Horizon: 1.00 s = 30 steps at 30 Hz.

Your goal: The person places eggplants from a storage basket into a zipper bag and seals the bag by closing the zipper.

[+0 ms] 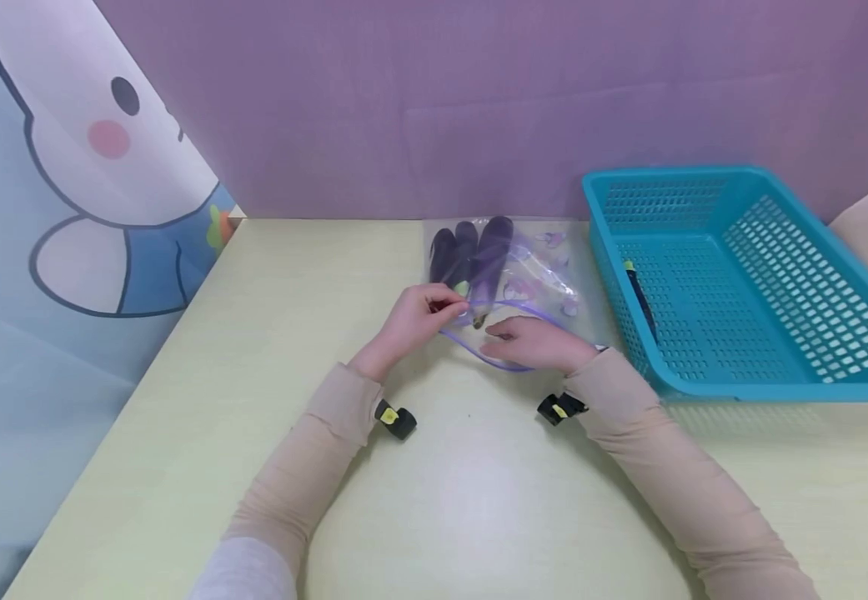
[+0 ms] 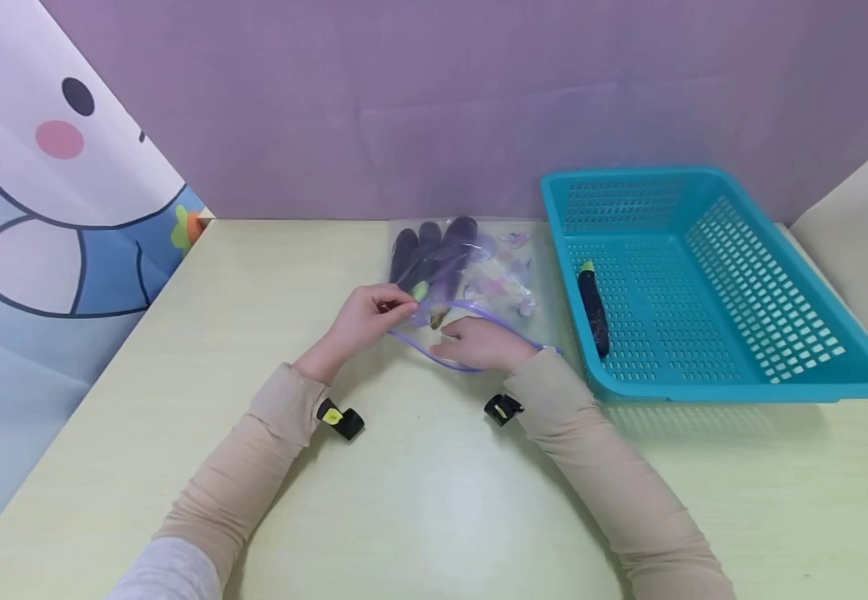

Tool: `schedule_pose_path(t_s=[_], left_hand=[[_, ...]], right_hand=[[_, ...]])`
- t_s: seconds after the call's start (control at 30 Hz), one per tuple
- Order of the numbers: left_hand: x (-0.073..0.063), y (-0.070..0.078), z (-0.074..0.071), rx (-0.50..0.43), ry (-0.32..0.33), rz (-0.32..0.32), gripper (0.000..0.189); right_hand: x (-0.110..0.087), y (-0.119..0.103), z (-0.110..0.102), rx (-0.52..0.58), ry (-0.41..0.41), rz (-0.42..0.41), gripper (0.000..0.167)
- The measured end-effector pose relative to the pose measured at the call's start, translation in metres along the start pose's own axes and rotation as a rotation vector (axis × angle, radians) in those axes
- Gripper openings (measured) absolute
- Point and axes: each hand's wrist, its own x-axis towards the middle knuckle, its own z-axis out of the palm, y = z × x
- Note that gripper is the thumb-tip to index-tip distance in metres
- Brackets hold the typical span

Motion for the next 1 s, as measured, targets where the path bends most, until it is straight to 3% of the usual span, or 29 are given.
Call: schedule_pose_path(t_s=[0.3, 0.6, 0.87, 1.0], left_hand=[[0.000, 0.004, -0.001, -0.015, -0.009, -0.015, 0.013], [-0.001, 0.003, -0.001, 0.003, -0.015, -0.014, 0.013], [-0.001, 0.001, 0.000, -0.006, -0.038, -0.014, 0.013], [0.000, 0.000, 0.001, -0.009, -0.048, -0.006, 0.013]], right_hand=[[-0.005, 0.005, -0.002, 0.005, -0.042, -0.030, 0.049], [-0.013, -0.005, -0.004, -0.230, -0.128, -0.160, 0.037], [-0.020, -0.011, -0.005, -0.248, -0.169, -0.087, 0.030], [-0.022, -0.011, -0.005, -0.259, -0.153, -0.096, 0.033]])
